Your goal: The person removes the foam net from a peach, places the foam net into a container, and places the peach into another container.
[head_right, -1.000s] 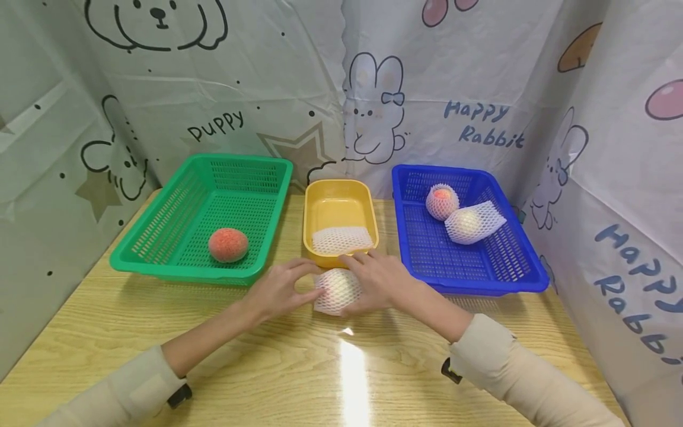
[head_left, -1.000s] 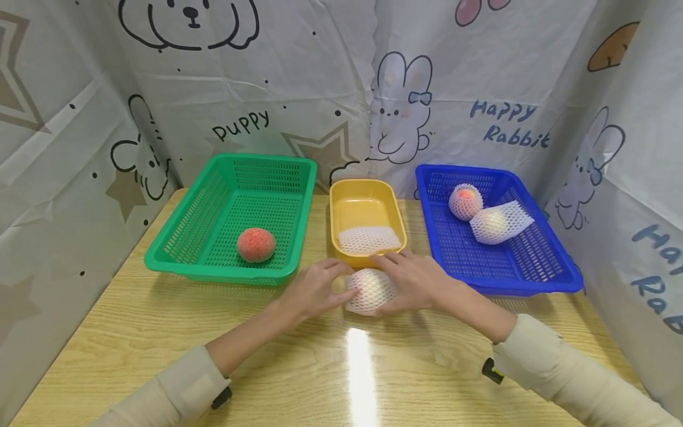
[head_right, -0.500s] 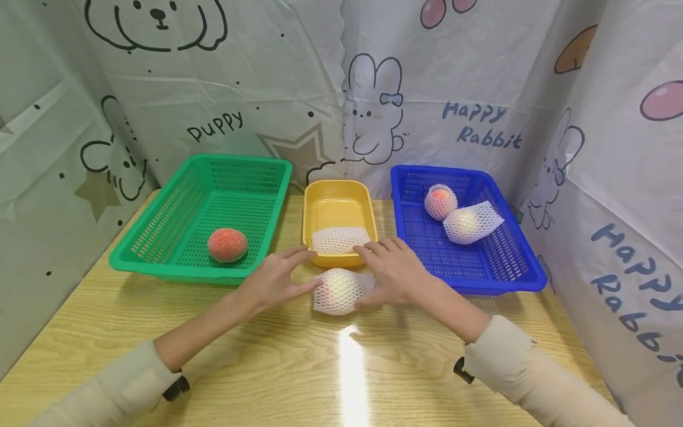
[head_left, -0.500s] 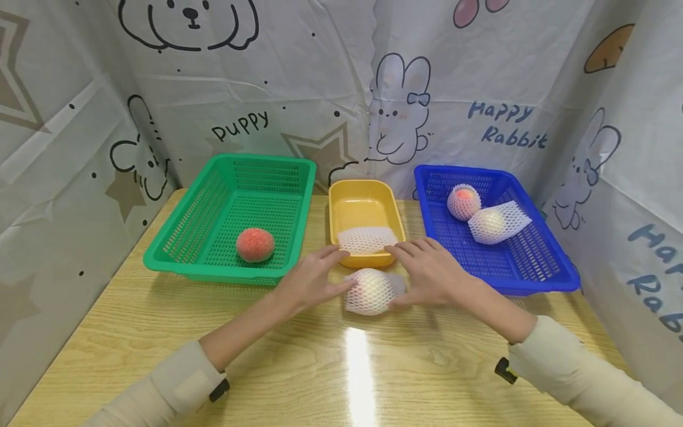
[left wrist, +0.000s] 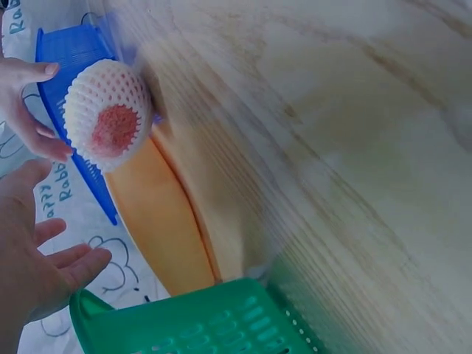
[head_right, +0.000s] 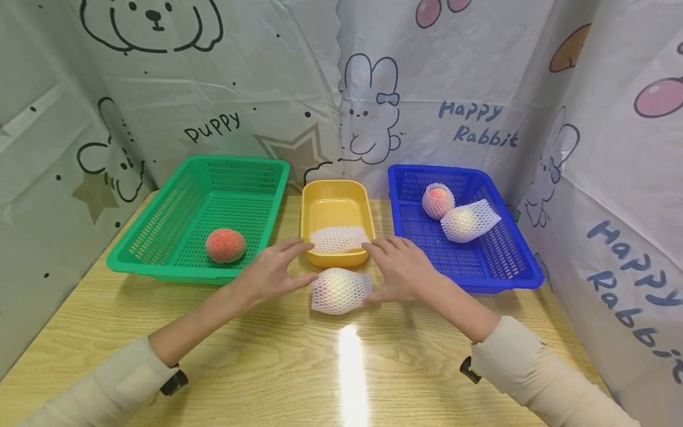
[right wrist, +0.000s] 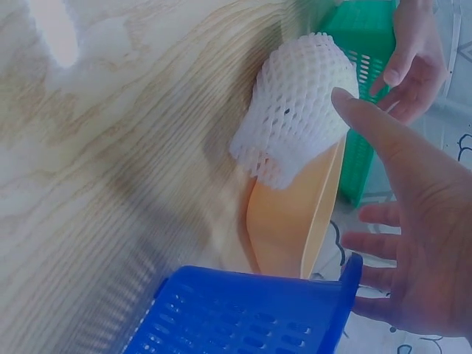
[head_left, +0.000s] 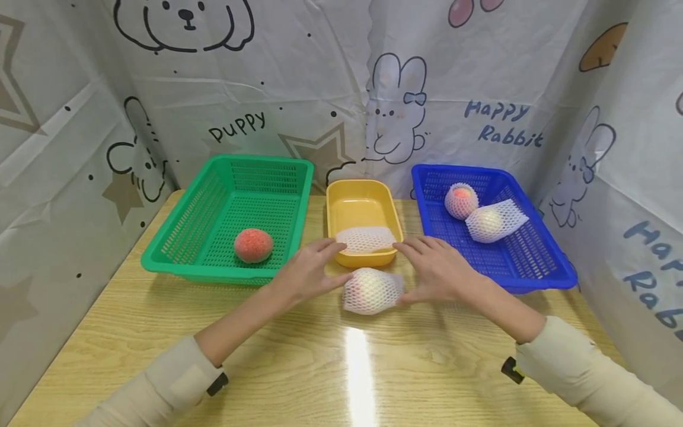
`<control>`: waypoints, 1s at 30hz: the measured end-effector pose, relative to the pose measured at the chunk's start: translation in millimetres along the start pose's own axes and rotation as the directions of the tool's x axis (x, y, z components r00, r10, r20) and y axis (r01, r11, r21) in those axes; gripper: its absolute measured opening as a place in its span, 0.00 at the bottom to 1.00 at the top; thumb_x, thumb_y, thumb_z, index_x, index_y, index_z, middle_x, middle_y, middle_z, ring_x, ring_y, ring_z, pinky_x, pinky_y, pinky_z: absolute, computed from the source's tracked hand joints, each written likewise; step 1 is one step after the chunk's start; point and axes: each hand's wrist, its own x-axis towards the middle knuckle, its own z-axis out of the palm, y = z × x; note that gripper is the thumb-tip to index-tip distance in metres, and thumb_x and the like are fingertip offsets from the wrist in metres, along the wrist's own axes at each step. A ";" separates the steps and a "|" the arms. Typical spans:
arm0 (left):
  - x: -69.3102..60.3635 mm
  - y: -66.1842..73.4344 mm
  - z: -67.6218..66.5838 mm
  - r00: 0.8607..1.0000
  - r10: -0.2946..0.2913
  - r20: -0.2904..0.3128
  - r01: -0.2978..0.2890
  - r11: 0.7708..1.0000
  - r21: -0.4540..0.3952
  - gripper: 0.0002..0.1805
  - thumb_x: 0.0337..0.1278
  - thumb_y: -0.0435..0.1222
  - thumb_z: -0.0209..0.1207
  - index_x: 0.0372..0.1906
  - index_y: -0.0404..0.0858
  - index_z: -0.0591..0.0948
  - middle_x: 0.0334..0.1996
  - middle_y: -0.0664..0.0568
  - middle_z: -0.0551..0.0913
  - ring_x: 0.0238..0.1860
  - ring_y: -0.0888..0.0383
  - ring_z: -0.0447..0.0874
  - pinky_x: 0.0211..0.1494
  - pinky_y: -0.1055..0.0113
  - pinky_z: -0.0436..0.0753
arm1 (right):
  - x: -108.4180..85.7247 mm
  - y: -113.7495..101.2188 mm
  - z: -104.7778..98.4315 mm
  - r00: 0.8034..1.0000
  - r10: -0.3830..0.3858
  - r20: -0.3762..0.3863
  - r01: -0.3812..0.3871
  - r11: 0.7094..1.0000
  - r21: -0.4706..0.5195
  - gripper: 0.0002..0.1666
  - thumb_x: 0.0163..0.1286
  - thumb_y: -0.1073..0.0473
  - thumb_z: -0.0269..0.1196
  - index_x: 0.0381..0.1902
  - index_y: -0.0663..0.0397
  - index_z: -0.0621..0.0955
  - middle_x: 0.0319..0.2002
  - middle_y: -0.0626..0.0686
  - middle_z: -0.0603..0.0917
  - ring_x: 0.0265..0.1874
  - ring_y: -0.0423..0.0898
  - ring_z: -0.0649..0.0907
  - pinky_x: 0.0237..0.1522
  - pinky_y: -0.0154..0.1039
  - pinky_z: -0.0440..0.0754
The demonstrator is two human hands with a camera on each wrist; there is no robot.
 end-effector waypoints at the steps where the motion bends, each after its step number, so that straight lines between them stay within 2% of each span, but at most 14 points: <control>1: -0.5 0.1 0.6 1.000 -0.006 0.011 0.006 1.000 -0.003 0.32 0.55 0.50 0.71 0.60 0.36 0.79 0.61 0.33 0.76 0.58 0.37 0.78 0.56 0.47 0.82 | 0.4 -0.4 0.6 1.000 -0.004 0.001 0.004 1.000 0.005 0.66 0.41 0.24 0.74 0.69 0.61 0.71 0.62 0.62 0.76 0.61 0.63 0.74 0.66 0.58 0.68; 6: -2.4 2.1 4.6 0.999 -0.012 0.049 0.013 1.000 -0.009 0.33 0.56 0.51 0.70 0.61 0.36 0.79 0.60 0.33 0.77 0.58 0.37 0.79 0.56 0.46 0.81 | 4.3 -4.9 4.6 0.999 -0.043 -0.006 0.043 0.999 0.014 0.65 0.42 0.25 0.74 0.68 0.62 0.72 0.61 0.61 0.77 0.61 0.60 0.74 0.66 0.56 0.68; 17: -3.9 5.2 21.5 0.993 0.079 0.083 -0.075 0.996 -0.050 0.32 0.55 0.49 0.71 0.60 0.34 0.79 0.54 0.36 0.81 0.49 0.43 0.85 0.46 0.54 0.87 | 14.9 -21.9 11.3 0.998 -0.036 0.057 0.030 0.995 0.098 0.63 0.43 0.29 0.77 0.69 0.59 0.70 0.61 0.58 0.77 0.58 0.58 0.78 0.57 0.55 0.78; 23: -3.8 7.4 25.0 0.990 0.064 0.128 -0.055 0.996 -0.072 0.33 0.56 0.49 0.70 0.63 0.38 0.76 0.56 0.34 0.80 0.48 0.42 0.85 0.44 0.54 0.87 | 20.9 -29.5 19.3 0.995 -0.046 0.090 0.032 0.988 0.149 0.61 0.42 0.31 0.78 0.69 0.55 0.70 0.59 0.56 0.78 0.52 0.57 0.80 0.47 0.55 0.83; 27: -3.4 9.1 25.2 0.988 0.049 0.146 -0.037 0.996 -0.083 0.34 0.56 0.48 0.71 0.65 0.40 0.76 0.56 0.36 0.80 0.44 0.46 0.86 0.42 0.56 0.87 | 24.0 -33.2 26.3 0.992 -0.066 0.104 0.044 0.977 0.207 0.60 0.43 0.34 0.79 0.70 0.54 0.69 0.60 0.57 0.77 0.55 0.56 0.79 0.51 0.55 0.82; 30: -3.7 10.1 26.0 0.983 0.035 0.180 -0.020 0.996 -0.087 0.34 0.57 0.50 0.70 0.65 0.40 0.76 0.55 0.38 0.82 0.43 0.50 0.86 0.42 0.60 0.86 | 25.0 -35.2 32.0 0.990 -0.064 0.126 0.033 0.973 0.229 0.61 0.44 0.35 0.79 0.71 0.53 0.68 0.60 0.57 0.76 0.56 0.56 0.79 0.49 0.55 0.83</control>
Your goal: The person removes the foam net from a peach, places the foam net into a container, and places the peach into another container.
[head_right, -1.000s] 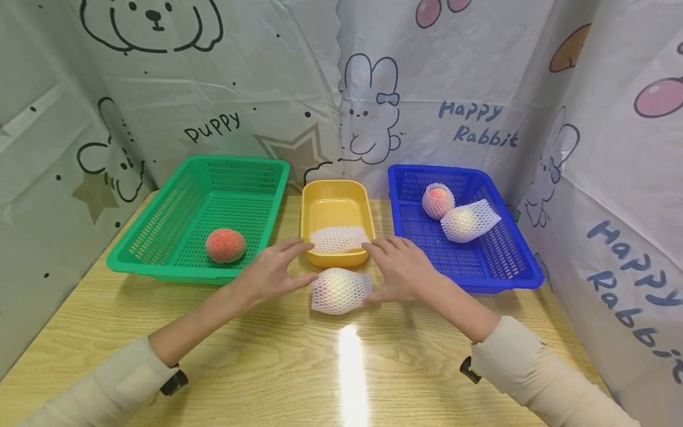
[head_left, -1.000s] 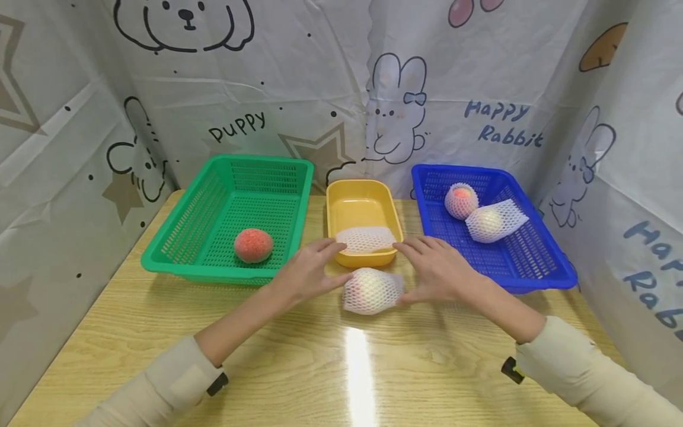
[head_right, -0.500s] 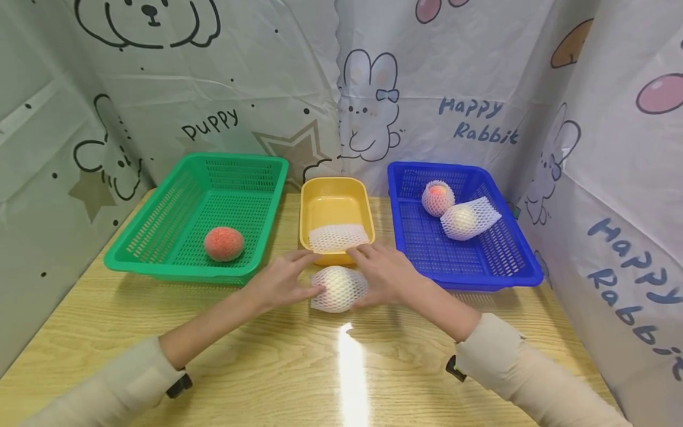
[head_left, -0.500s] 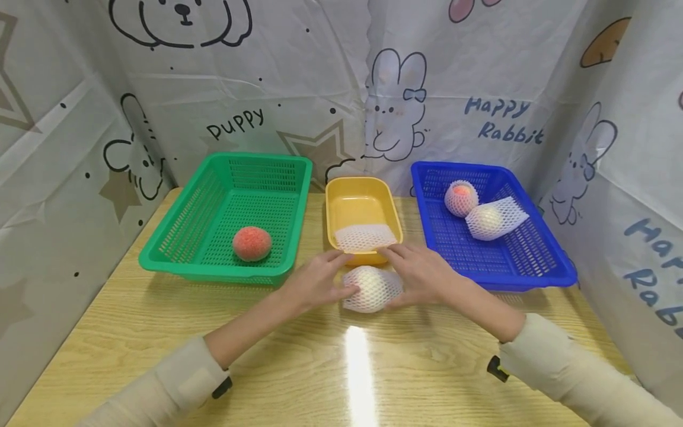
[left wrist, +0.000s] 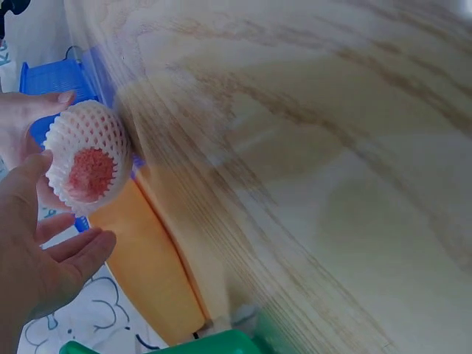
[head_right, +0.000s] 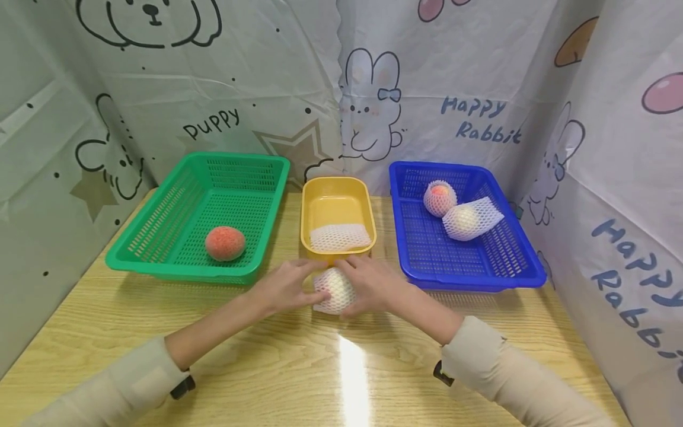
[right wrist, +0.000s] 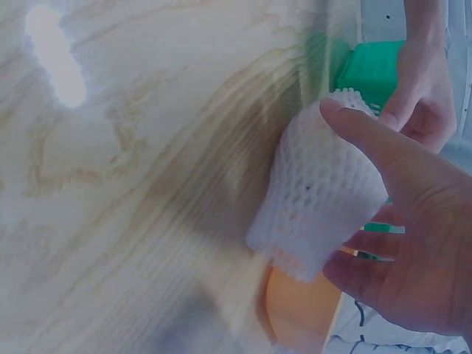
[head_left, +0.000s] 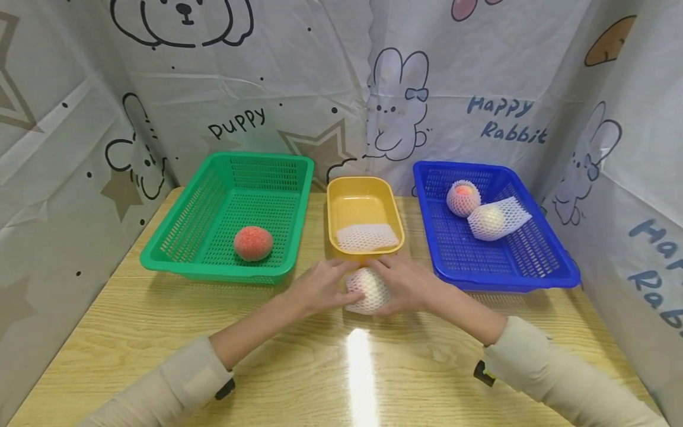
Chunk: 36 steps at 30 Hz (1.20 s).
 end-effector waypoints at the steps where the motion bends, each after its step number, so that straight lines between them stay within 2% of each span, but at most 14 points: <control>1: 0.0 -0.1 0.5 1.000 -0.007 0.013 0.007 1.000 -0.001 0.33 0.57 0.50 0.69 0.65 0.39 0.77 0.54 0.39 0.82 0.43 0.50 0.86 0.42 0.61 0.86 | 0.7 -0.3 1.9 1.000 0.003 0.007 -0.003 1.000 0.006 0.61 0.44 0.36 0.80 0.71 0.53 0.67 0.60 0.57 0.76 0.55 0.56 0.79 0.48 0.55 0.83; 6: -1.2 -0.1 2.2 0.998 -0.029 0.051 0.030 1.000 -0.009 0.31 0.59 0.51 0.68 0.62 0.37 0.79 0.48 0.43 0.85 0.38 0.57 0.85 0.37 0.68 0.84 | 4.0 -1.9 8.9 0.999 0.019 0.035 -0.021 0.999 0.040 0.64 0.43 0.38 0.81 0.73 0.53 0.65 0.61 0.59 0.76 0.53 0.59 0.80 0.48 0.57 0.83; 8: -1.5 -0.3 2.8 0.998 -0.025 0.055 0.025 1.000 -0.017 0.31 0.59 0.50 0.68 0.62 0.37 0.78 0.47 0.44 0.85 0.33 0.60 0.85 0.36 0.71 0.83 | 4.9 -2.8 10.4 0.999 0.029 0.046 -0.031 0.998 0.055 0.65 0.42 0.38 0.81 0.74 0.53 0.63 0.61 0.59 0.76 0.53 0.59 0.80 0.48 0.57 0.83; 12: -1.7 -0.9 4.1 0.999 -0.007 0.051 0.009 0.999 -0.033 0.31 0.60 0.49 0.68 0.63 0.37 0.78 0.45 0.46 0.86 0.31 0.62 0.84 0.34 0.75 0.82 | 6.0 -4.4 13.0 0.998 0.036 0.059 -0.040 0.997 0.070 0.66 0.43 0.39 0.82 0.73 0.54 0.62 0.60 0.60 0.77 0.52 0.59 0.81 0.47 0.56 0.83; 18: -2.3 -0.7 4.7 0.999 0.005 0.037 -0.003 0.999 -0.053 0.27 0.60 0.47 0.68 0.58 0.35 0.80 0.42 0.47 0.86 0.32 0.61 0.84 0.32 0.75 0.81 | 6.6 -4.3 16.4 1.000 0.003 0.019 -0.005 0.998 0.069 0.60 0.44 0.44 0.81 0.70 0.55 0.65 0.54 0.59 0.79 0.46 0.56 0.83 0.43 0.52 0.85; 24: -2.3 0.5 3.4 0.999 -0.015 0.035 0.016 0.999 -0.049 0.27 0.61 0.47 0.68 0.59 0.35 0.80 0.41 0.47 0.86 0.32 0.62 0.83 0.32 0.75 0.81 | 6.5 -2.9 16.8 1.000 -0.010 -0.013 0.011 0.996 0.083 0.55 0.43 0.48 0.80 0.67 0.56 0.67 0.50 0.56 0.80 0.41 0.51 0.83 0.39 0.47 0.85; 29: -0.3 2.2 -1.5 1.000 0.001 -0.003 -0.001 0.999 -0.052 0.26 0.61 0.47 0.68 0.58 0.35 0.81 0.42 0.47 0.86 0.35 0.58 0.84 0.34 0.72 0.82 | 5.7 -3.2 9.9 1.000 0.008 -0.026 -0.006 0.994 0.108 0.54 0.40 0.51 0.79 0.66 0.55 0.67 0.47 0.57 0.81 0.38 0.51 0.83 0.35 0.46 0.85; 32: 1.5 3.9 -7.4 0.999 0.025 -0.042 -0.027 0.998 -0.053 0.25 0.61 0.46 0.67 0.58 0.37 0.81 0.45 0.47 0.87 0.39 0.56 0.85 0.39 0.68 0.84 | 5.3 -3.6 2.3 0.999 0.012 -0.034 -0.008 0.992 0.129 0.55 0.40 0.52 0.78 0.66 0.55 0.67 0.47 0.57 0.81 0.37 0.50 0.82 0.34 0.44 0.85; 36: 4.0 5.7 -16.3 0.993 0.050 -0.103 -0.052 0.998 -0.019 0.25 0.61 0.46 0.68 0.57 0.35 0.81 0.48 0.45 0.86 0.46 0.53 0.86 0.47 0.63 0.85 | 4.3 -3.3 -9.5 0.998 -0.005 -0.070 0.012 0.994 0.109 0.54 0.40 0.53 0.79 0.64 0.58 0.66 0.44 0.58 0.81 0.35 0.50 0.83 0.32 0.41 0.84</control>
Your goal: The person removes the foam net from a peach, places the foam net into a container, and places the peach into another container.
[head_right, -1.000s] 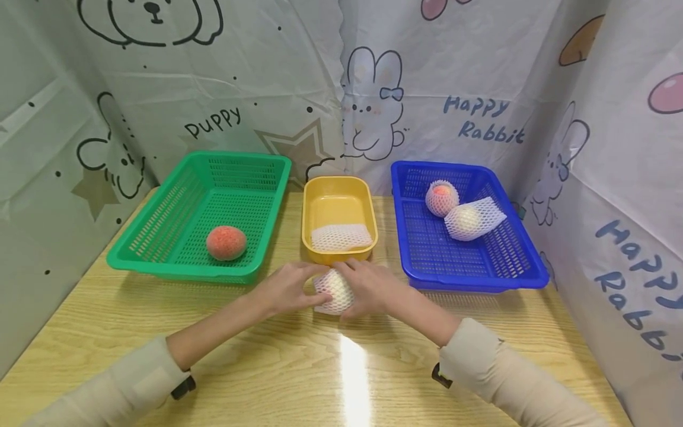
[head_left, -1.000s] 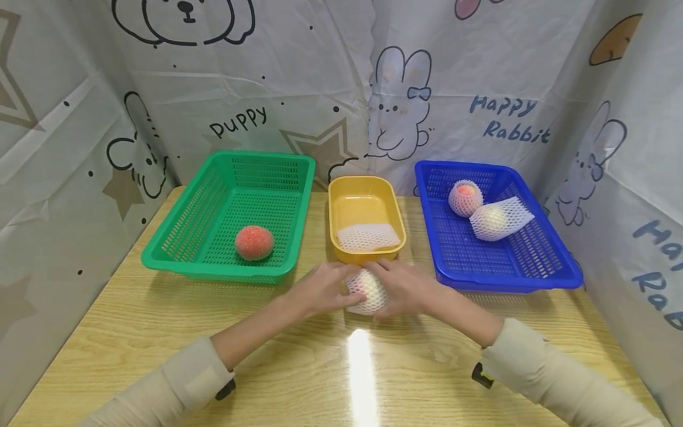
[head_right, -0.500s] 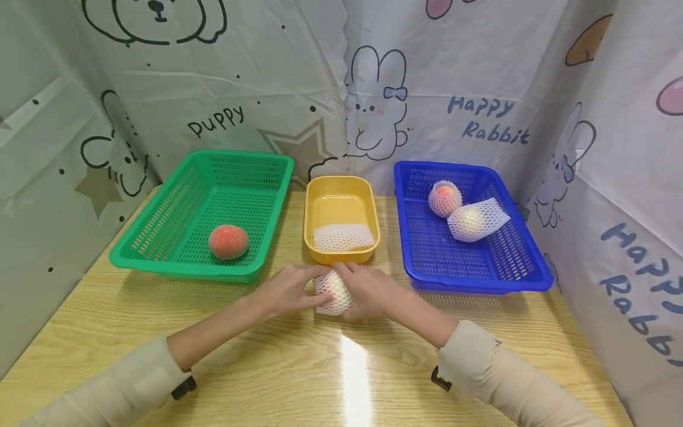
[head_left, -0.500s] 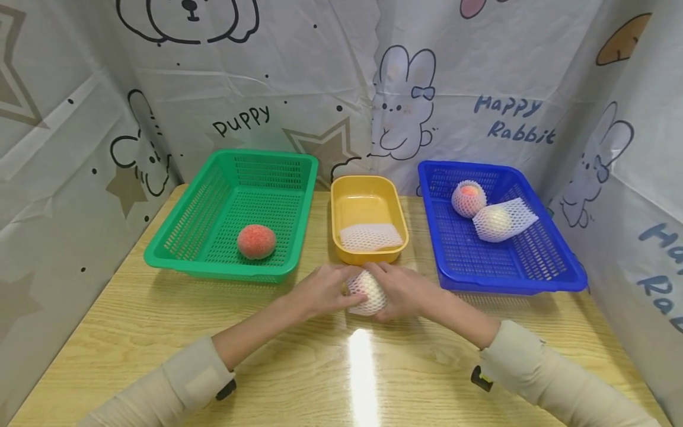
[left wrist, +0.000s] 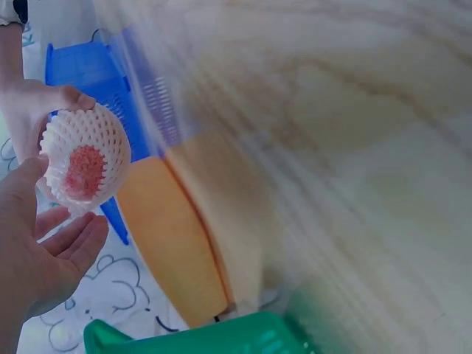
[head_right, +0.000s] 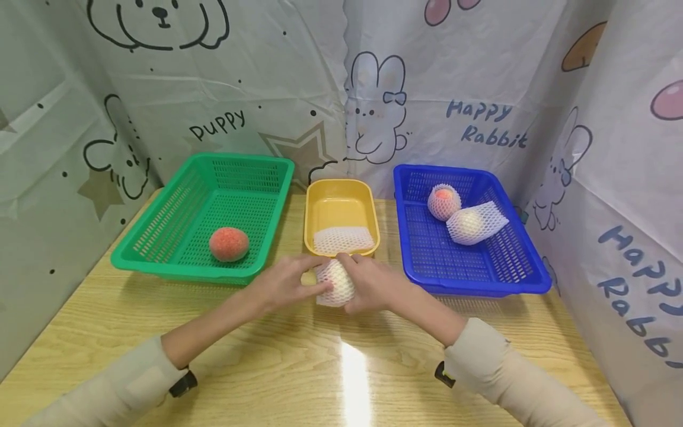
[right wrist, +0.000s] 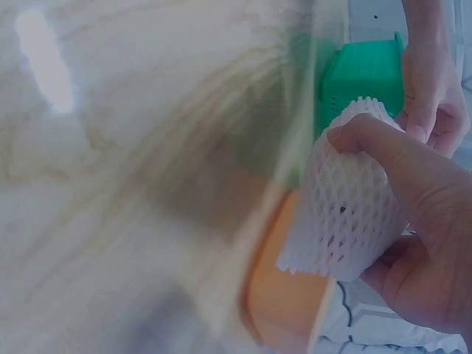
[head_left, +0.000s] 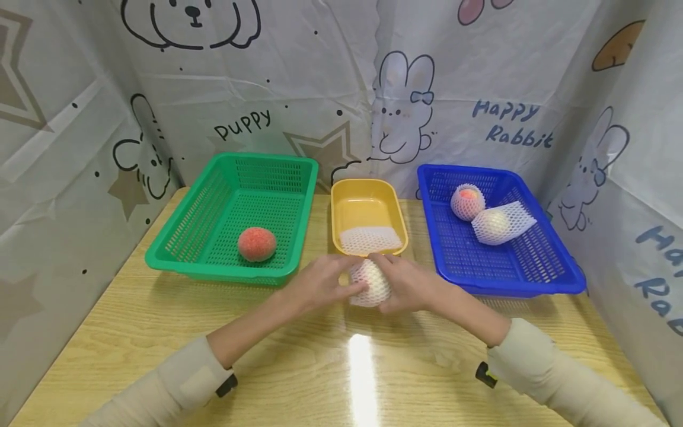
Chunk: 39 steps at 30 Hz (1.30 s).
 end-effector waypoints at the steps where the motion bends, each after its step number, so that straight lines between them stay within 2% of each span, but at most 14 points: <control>1: 0.6 -0.1 -1.6 1.000 0.008 -0.020 -0.008 1.000 0.001 0.25 0.61 0.46 0.68 0.57 0.34 0.82 0.49 0.44 0.86 0.47 0.52 0.86 0.48 0.63 0.85 | 0.1 -0.2 -3.0 1.000 -0.001 -0.008 0.001 1.000 -0.015 0.53 0.40 0.53 0.78 0.64 0.58 0.67 0.43 0.58 0.81 0.34 0.50 0.83 0.31 0.41 0.84; 5: 2.0 -1.5 -6.7 0.991 0.047 -0.122 -0.049 0.999 -0.015 0.23 0.58 0.44 0.70 0.51 0.32 0.83 0.46 0.42 0.86 0.46 0.50 0.86 0.48 0.62 0.85 | 0.6 -0.6 -15.7 1.000 0.020 -0.021 -0.022 0.997 -0.068 0.55 0.41 0.51 0.79 0.66 0.61 0.67 0.45 0.59 0.82 0.36 0.52 0.84 0.35 0.43 0.85; 9: 2.7 -4.3 -8.5 0.975 0.073 -0.208 -0.081 0.996 -0.028 0.18 0.55 0.42 0.72 0.44 0.33 0.83 0.38 0.46 0.85 0.39 0.52 0.85 0.42 0.65 0.85 | 2.1 0.1 -24.4 0.999 0.021 -0.033 -0.023 0.997 -0.077 0.56 0.41 0.51 0.79 0.67 0.62 0.67 0.45 0.59 0.82 0.37 0.51 0.83 0.37 0.43 0.85; 14: 2.6 -6.5 -9.5 0.963 0.095 -0.251 -0.105 0.994 -0.029 0.11 0.55 0.36 0.70 0.36 0.35 0.80 0.30 0.50 0.81 0.32 0.53 0.82 0.34 0.69 0.82 | 3.3 2.3 -31.7 0.998 -0.006 -0.059 0.001 0.997 -0.079 0.55 0.40 0.51 0.79 0.65 0.62 0.67 0.42 0.58 0.82 0.35 0.50 0.83 0.35 0.43 0.85; 18: 2.9 -7.0 -10.7 0.954 0.125 -0.273 -0.139 0.990 -0.031 0.05 0.52 0.28 0.65 0.34 0.34 0.81 0.30 0.49 0.83 0.30 0.56 0.82 0.34 0.72 0.82 | 3.4 2.9 -36.5 0.997 -0.006 -0.075 0.000 0.997 -0.081 0.54 0.41 0.50 0.79 0.65 0.60 0.67 0.42 0.58 0.82 0.35 0.50 0.83 0.34 0.44 0.85; 22: 5.1 -6.6 -11.2 0.950 0.146 -0.275 -0.168 0.984 -0.057 0.05 0.52 0.24 0.63 0.35 0.32 0.84 0.32 0.46 0.86 0.32 0.56 0.86 0.37 0.75 0.83 | 4.0 2.0 -40.5 0.996 0.004 -0.085 -0.010 0.997 -0.074 0.55 0.41 0.50 0.79 0.65 0.60 0.67 0.42 0.58 0.82 0.36 0.50 0.83 0.35 0.44 0.85; 25: 7.1 -5.3 -10.8 0.953 0.137 -0.270 -0.175 0.977 -0.121 0.05 0.55 0.22 0.64 0.37 0.29 0.85 0.34 0.44 0.87 0.34 0.54 0.87 0.39 0.77 0.83 | 4.7 1.2 -42.8 0.996 0.002 -0.089 -0.008 0.997 -0.077 0.55 0.41 0.50 0.78 0.65 0.60 0.67 0.43 0.58 0.82 0.36 0.50 0.83 0.36 0.45 0.85; 29: 8.1 -3.4 -9.6 0.960 0.091 -0.264 -0.152 0.963 -0.223 0.08 0.56 0.21 0.64 0.42 0.26 0.84 0.38 0.39 0.87 0.38 0.51 0.89 0.41 0.77 0.83 | 5.8 -0.1 -45.4 0.995 0.000 -0.096 -0.007 0.997 -0.079 0.55 0.42 0.49 0.79 0.65 0.59 0.67 0.43 0.58 0.82 0.37 0.51 0.83 0.37 0.46 0.85; 34: 8.5 -1.7 -8.8 0.975 0.014 -0.222 -0.086 0.944 -0.318 0.19 0.53 0.21 0.66 0.52 0.25 0.81 0.47 0.37 0.85 0.47 0.47 0.86 0.45 0.73 0.84 | 7.8 -1.2 -47.2 0.994 -0.002 -0.105 -0.006 0.997 -0.072 0.54 0.41 0.50 0.79 0.65 0.58 0.68 0.42 0.56 0.82 0.36 0.49 0.83 0.36 0.44 0.84; 36: 9.2 -0.9 -8.5 0.979 0.003 -0.204 -0.073 0.939 -0.336 0.22 0.51 0.21 0.68 0.54 0.25 0.79 0.50 0.36 0.83 0.50 0.47 0.85 0.48 0.74 0.83 | 8.6 -1.8 -47.8 0.994 -0.008 -0.108 0.001 0.997 -0.073 0.54 0.41 0.50 0.79 0.64 0.58 0.67 0.42 0.55 0.82 0.35 0.49 0.83 0.35 0.44 0.84; 39: 10.6 0.7 -8.2 0.979 0.017 -0.201 -0.087 0.935 -0.344 0.26 0.47 0.21 0.71 0.55 0.25 0.78 0.54 0.35 0.80 0.54 0.45 0.82 0.51 0.74 0.81 | 9.8 -3.4 -48.8 0.993 -0.019 -0.115 0.011 0.997 -0.072 0.53 0.41 0.51 0.79 0.64 0.58 0.67 0.41 0.55 0.81 0.34 0.48 0.83 0.34 0.43 0.84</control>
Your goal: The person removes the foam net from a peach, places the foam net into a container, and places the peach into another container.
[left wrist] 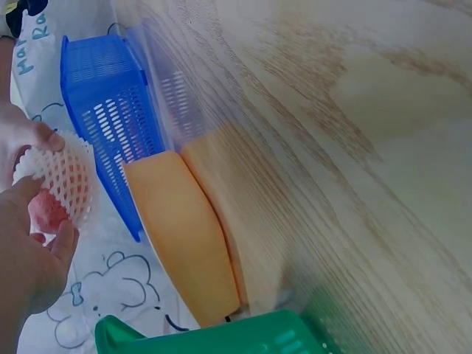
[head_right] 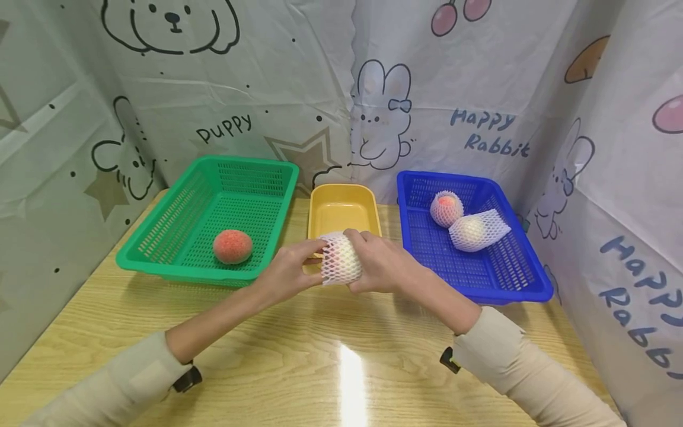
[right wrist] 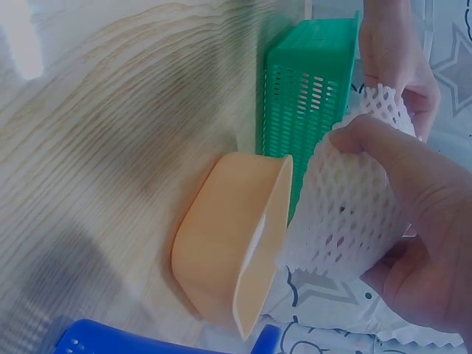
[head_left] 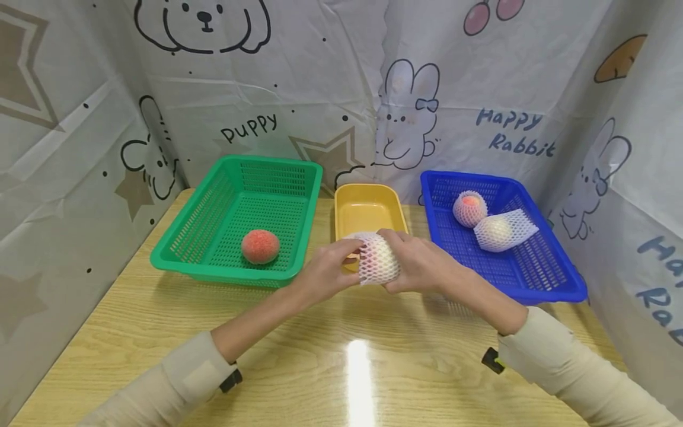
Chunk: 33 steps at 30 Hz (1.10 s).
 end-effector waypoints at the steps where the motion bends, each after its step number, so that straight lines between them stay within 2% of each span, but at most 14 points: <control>1: 0.5 0.1 0.6 1.000 0.011 0.001 -0.011 1.000 0.004 0.27 0.46 0.21 0.72 0.55 0.25 0.77 0.54 0.35 0.80 0.55 0.45 0.82 0.52 0.73 0.82 | 0.4 -0.4 -0.3 1.000 -0.003 -0.002 0.003 1.000 -0.001 0.52 0.42 0.51 0.79 0.63 0.58 0.67 0.41 0.55 0.81 0.34 0.48 0.82 0.34 0.43 0.84; 6: 2.3 1.2 1.6 0.999 0.044 -0.005 -0.043 0.997 0.065 0.31 0.42 0.21 0.74 0.56 0.26 0.76 0.55 0.36 0.79 0.54 0.45 0.81 0.54 0.68 0.82 | 2.5 -1.6 -1.2 1.000 -0.009 -0.009 0.009 1.000 -0.011 0.51 0.41 0.52 0.79 0.62 0.57 0.68 0.39 0.54 0.81 0.33 0.48 0.82 0.32 0.42 0.84; 11: 2.7 1.6 0.9 0.999 0.036 -0.009 -0.035 0.997 0.074 0.33 0.41 0.21 0.74 0.57 0.27 0.76 0.56 0.37 0.78 0.54 0.46 0.80 0.55 0.72 0.80 | 5.6 -2.4 0.0 1.000 -0.016 -0.019 0.015 1.000 -0.016 0.52 0.41 0.53 0.79 0.62 0.58 0.68 0.39 0.54 0.80 0.32 0.48 0.81 0.31 0.41 0.83; 21: 4.3 0.3 -1.7 1.000 0.014 0.014 -0.015 0.998 0.064 0.38 0.36 0.24 0.77 0.59 0.26 0.73 0.59 0.36 0.75 0.53 0.47 0.79 0.55 0.71 0.80 | 9.5 -9.0 1.4 0.999 -0.037 -0.022 0.037 0.999 0.001 0.56 0.39 0.54 0.79 0.64 0.65 0.66 0.43 0.61 0.81 0.35 0.52 0.83 0.35 0.44 0.85; 27: 2.7 -2.0 -5.5 1.000 0.010 0.013 -0.011 0.996 0.087 0.39 0.34 0.24 0.77 0.58 0.26 0.72 0.57 0.37 0.75 0.52 0.47 0.78 0.54 0.71 0.81 | 14.4 -10.3 -0.9 0.999 -0.032 0.015 0.031 0.999 0.035 0.52 0.43 0.55 0.79 0.64 0.62 0.66 0.41 0.58 0.80 0.34 0.49 0.81 0.32 0.41 0.84; 33: 0.9 -2.7 -10.0 1.000 -0.014 0.012 0.012 0.991 0.130 0.39 0.33 0.24 0.77 0.58 0.27 0.72 0.57 0.37 0.74 0.50 0.48 0.79 0.52 0.70 0.82 | 18.7 -9.7 -2.5 0.996 -0.085 0.008 0.084 0.993 0.077 0.53 0.47 0.54 0.80 0.67 0.62 0.67 0.46 0.61 0.82 0.40 0.52 0.83 0.40 0.45 0.85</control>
